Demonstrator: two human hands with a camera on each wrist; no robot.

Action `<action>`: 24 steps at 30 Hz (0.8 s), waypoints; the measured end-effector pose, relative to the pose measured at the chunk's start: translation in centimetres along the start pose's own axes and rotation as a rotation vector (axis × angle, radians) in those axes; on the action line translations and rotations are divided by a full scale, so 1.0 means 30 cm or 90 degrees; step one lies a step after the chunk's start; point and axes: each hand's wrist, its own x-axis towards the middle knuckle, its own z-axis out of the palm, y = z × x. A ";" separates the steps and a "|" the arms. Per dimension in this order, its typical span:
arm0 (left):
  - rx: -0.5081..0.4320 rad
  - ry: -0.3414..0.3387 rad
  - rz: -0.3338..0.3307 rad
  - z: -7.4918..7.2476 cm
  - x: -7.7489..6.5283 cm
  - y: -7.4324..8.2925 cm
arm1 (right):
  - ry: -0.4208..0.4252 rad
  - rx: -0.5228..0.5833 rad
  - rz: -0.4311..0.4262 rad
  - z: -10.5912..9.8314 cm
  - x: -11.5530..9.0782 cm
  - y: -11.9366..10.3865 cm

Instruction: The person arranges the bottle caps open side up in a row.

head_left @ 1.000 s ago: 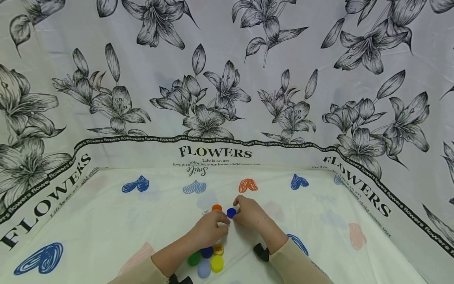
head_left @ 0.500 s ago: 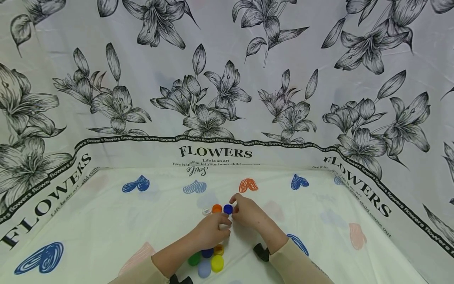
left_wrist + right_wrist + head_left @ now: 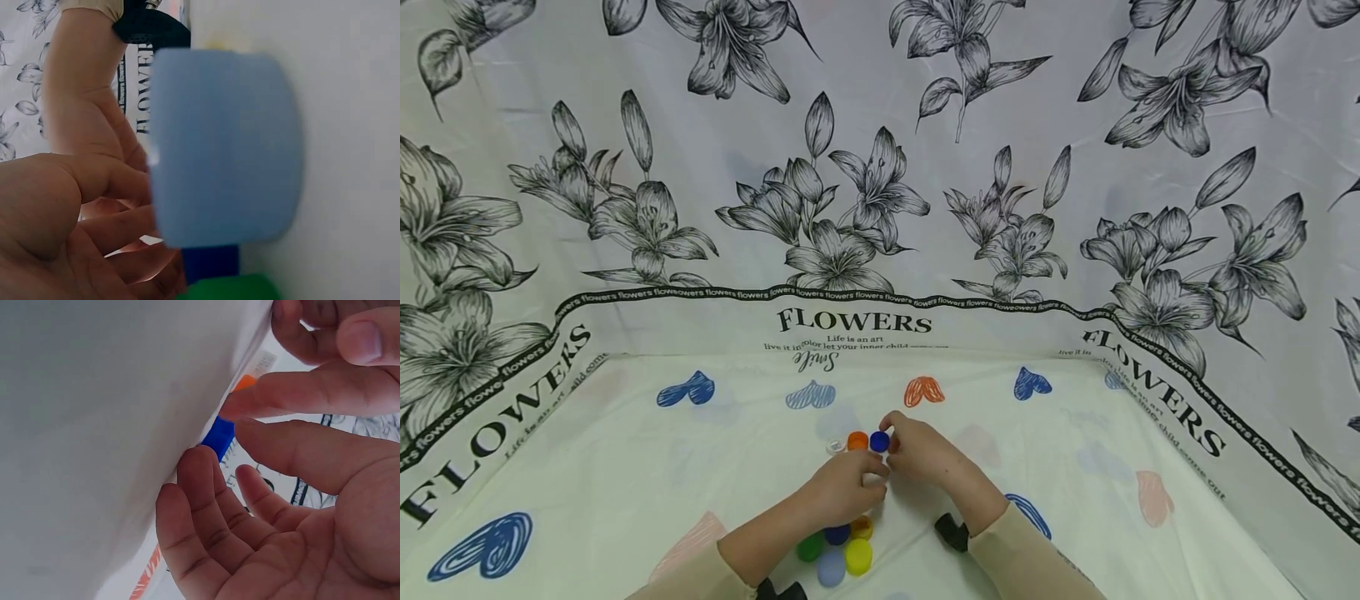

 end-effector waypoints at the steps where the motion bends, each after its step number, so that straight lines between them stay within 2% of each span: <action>1: 0.003 -0.005 0.001 -0.004 -0.001 0.001 | -0.002 -0.002 -0.004 0.000 0.000 -0.001; 5: 0.023 -0.032 -0.001 -0.028 -0.010 0.001 | -0.009 -0.020 -0.018 -0.001 -0.004 -0.004; 10: 0.078 -0.063 0.024 -0.068 -0.023 0.000 | -0.010 -0.058 -0.006 -0.007 -0.015 -0.013; 12: 0.103 -0.073 0.013 -0.083 -0.030 0.007 | -0.009 -0.089 0.009 -0.011 -0.021 -0.017; 15: 0.148 -0.091 -0.027 -0.105 -0.041 0.024 | -0.020 -0.156 0.040 -0.024 -0.037 -0.033; 19: 0.218 -0.125 -0.076 -0.123 -0.058 0.048 | -0.100 -0.225 0.076 -0.029 -0.068 -0.073; 22: 0.284 -0.136 -0.101 -0.134 -0.078 0.066 | -0.168 -0.234 0.065 -0.011 -0.090 -0.110; 24: 0.336 -0.138 -0.120 -0.142 -0.093 0.076 | -0.193 -0.239 0.049 0.006 -0.102 -0.132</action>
